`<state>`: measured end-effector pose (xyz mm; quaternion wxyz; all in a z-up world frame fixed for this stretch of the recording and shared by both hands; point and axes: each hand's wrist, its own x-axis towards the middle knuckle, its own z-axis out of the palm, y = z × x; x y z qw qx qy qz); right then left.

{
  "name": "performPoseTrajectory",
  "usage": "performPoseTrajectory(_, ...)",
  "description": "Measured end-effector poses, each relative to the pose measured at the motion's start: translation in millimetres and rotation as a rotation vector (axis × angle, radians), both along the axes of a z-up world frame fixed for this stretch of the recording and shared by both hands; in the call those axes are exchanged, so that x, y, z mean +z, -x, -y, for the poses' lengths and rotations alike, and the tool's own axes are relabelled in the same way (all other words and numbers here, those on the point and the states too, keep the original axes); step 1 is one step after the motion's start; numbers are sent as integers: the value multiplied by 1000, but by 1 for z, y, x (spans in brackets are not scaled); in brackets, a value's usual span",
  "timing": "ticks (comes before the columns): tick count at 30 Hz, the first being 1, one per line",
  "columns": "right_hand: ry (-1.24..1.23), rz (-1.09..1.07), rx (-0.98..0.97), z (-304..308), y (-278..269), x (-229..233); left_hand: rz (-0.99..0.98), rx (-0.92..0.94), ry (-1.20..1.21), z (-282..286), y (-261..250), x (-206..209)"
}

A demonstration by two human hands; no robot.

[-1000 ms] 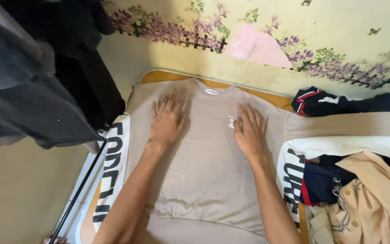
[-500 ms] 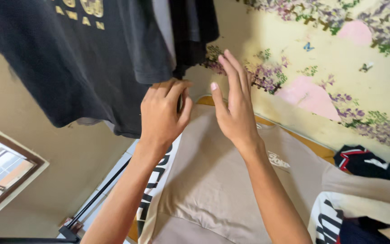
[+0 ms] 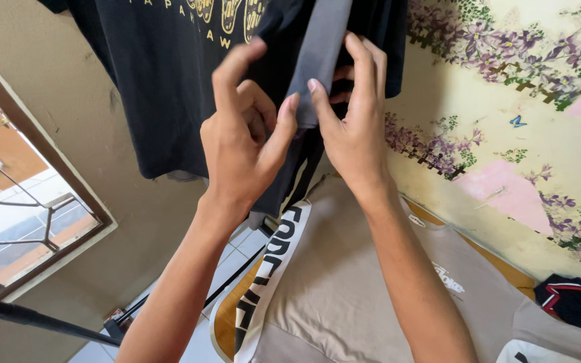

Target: The person smooths a beige sweatshirt on a wooden table, places a wire hanger inside it, and lifts the sweatshirt to hang it on a nearby rack. Then the person smooths a black polo shirt on the table and buttons its collar.

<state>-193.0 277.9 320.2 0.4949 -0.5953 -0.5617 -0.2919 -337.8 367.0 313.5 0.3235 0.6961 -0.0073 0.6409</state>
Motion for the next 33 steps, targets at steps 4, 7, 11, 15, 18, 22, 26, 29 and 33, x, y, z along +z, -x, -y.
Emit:
performPoseTrajectory(4,15,-88,75,-3,-9,-8,-180,119,32,-9,-19,-5)
performPoseTrajectory(7,19,-59,38,1,-15,-8,-322,163,57,-9,-30,-13)
performPoseTrajectory(11,10,-96,23,11,-18,-12,-48,286,-90,3,-29,-13)
performPoseTrajectory(15,1,-123,-117,24,-25,-14,167,417,-243,5,-33,-7)
performPoseTrajectory(18,-21,-178,-123,29,-23,-13,14,166,-115,1,-45,-12)
performPoseTrajectory(22,-58,-288,12,39,-18,-21,-90,97,4,14,-51,-27)
performPoseTrajectory(26,-88,-315,121,52,-22,-37,-157,115,-10,28,-60,-39)
performPoseTrajectory(29,-50,-262,-7,73,-31,-61,-233,-1,22,47,-73,-58)
performPoseTrajectory(33,-27,-363,-186,111,-53,-113,-346,-176,57,81,-108,-107)
